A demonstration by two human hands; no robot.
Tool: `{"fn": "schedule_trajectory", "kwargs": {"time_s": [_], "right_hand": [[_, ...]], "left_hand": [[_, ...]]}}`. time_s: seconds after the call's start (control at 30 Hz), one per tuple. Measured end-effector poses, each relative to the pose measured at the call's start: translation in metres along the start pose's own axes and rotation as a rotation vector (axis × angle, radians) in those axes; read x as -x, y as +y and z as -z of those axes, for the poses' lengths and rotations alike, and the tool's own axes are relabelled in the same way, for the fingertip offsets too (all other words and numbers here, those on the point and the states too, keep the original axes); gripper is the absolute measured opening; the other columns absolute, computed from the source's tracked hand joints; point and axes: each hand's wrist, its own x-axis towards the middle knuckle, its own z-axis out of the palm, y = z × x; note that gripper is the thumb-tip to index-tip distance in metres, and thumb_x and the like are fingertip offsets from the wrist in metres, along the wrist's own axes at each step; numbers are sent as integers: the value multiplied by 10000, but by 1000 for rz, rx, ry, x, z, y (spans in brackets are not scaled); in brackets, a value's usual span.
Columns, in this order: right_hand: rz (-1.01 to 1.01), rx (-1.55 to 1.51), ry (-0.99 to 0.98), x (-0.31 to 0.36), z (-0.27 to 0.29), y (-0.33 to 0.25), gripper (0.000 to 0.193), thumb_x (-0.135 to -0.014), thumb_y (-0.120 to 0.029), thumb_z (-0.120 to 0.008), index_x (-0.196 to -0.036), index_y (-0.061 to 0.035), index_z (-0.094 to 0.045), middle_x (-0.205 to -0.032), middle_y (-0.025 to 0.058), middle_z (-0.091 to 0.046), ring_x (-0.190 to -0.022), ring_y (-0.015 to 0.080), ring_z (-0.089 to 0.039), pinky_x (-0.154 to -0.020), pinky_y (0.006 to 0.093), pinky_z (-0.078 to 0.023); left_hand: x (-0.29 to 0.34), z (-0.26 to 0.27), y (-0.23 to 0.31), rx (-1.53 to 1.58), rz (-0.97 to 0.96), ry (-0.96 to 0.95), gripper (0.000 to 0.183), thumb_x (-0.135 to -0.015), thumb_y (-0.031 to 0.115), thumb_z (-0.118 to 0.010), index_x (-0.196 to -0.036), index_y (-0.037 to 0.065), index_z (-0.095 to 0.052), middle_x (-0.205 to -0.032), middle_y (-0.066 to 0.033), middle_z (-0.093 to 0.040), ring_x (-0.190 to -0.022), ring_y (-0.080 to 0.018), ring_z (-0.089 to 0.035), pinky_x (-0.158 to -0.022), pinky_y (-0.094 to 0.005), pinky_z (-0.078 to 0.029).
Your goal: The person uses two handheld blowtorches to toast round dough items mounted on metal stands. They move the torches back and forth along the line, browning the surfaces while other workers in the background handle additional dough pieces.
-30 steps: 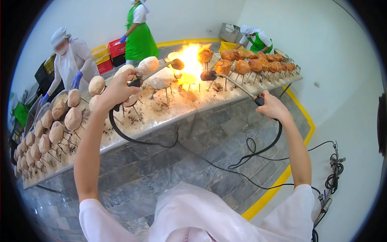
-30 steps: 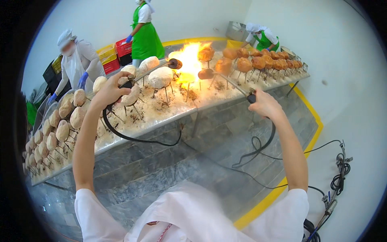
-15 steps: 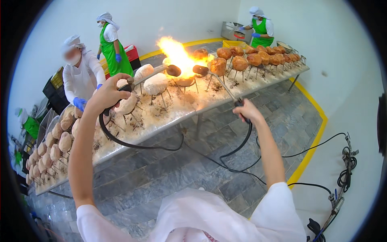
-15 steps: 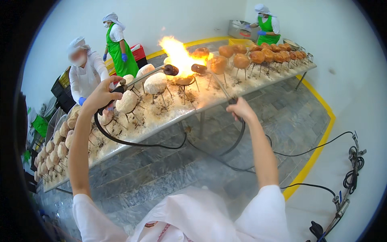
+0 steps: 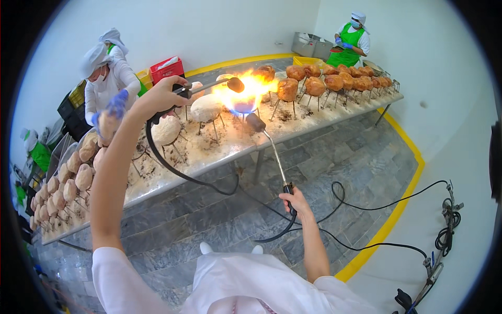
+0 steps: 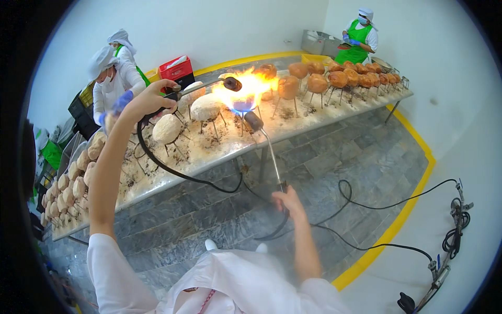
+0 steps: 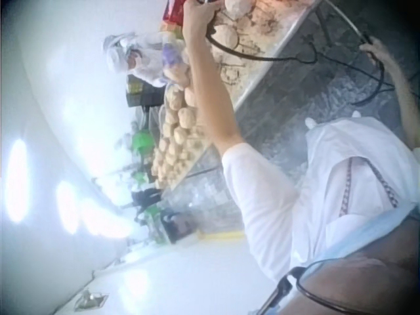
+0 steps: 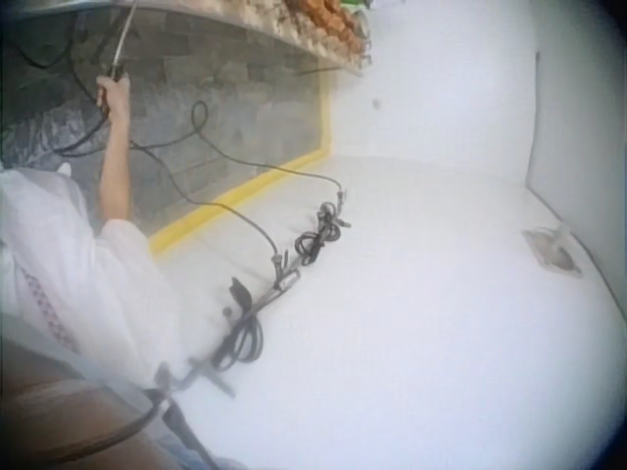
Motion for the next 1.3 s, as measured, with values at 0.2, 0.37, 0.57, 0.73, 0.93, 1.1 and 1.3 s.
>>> {"fn": "schedule_trajectory", "kwargs": {"time_s": [0.2,0.37,0.57,0.73,0.93,1.1,1.3], "right_hand": [[169,581,266,23,-42,-103,462,-707,-96,-631,-1081,69,-417,-611,97,-549,-423,168,-520,-380,297,-407],[161,967,341,29,-80,-181,486,-696,-142,-632,-1071,87,-423,-730,168,-591,-457,224,-574,-435,325,-449],[101,1240,402,15,-137,-229,443,-690,-180,-642,-1014,44,-438,-758,181,-605,-483,253,-597,-501,362,-472],[58,1399,483,32,-184,-255,431,-696,-208,-653,-994,19,-440,-753,175,-602,-501,248,-602,-513,363,-473],[40,1476,452,35,-209,-261,428,-718,-187,-672,-1002,34,-440,-644,112,-545,-436,189,-526,-404,331,-420],[1,1587,419,14,-228,-265,463,-709,-235,-655,-1015,33,-434,-773,207,-604,-513,263,-609,-498,380,-480],[69,1587,415,-12,-233,-279,424,-705,-196,-653,-982,43,-440,-701,182,-584,-475,254,-585,-458,363,-460]], "left_hand": [[-9,5,-46,50,-25,89,512,-722,63,-652,-1200,51,-467,-614,-29,-542,-415,-79,-472,-356,-225,-367],[8,39,-92,55,-53,60,517,-738,73,-652,-1216,72,-455,-623,-31,-543,-416,-76,-466,-349,-228,-359],[37,53,-150,46,-93,54,460,-741,93,-649,-1172,86,-488,-923,-161,-612,-736,-253,-616,-655,-349,-487],[77,27,-197,149,-165,126,448,-756,54,-634,-1168,118,-470,-877,-218,-608,-850,-365,-598,-729,-411,-445],[121,-18,-226,269,-24,98,508,-769,38,-629,-1226,147,-435,-812,-223,-617,-788,-405,-607,-666,-424,-442],[137,-53,-242,434,36,98,507,-781,27,-615,-1239,132,-422,-824,-238,-610,-803,-442,-579,-674,-431,-442],[143,-84,-245,515,49,144,507,-798,36,-602,-1245,139,-386,-866,-222,-621,-830,-430,-587,-675,-460,-450]]}}
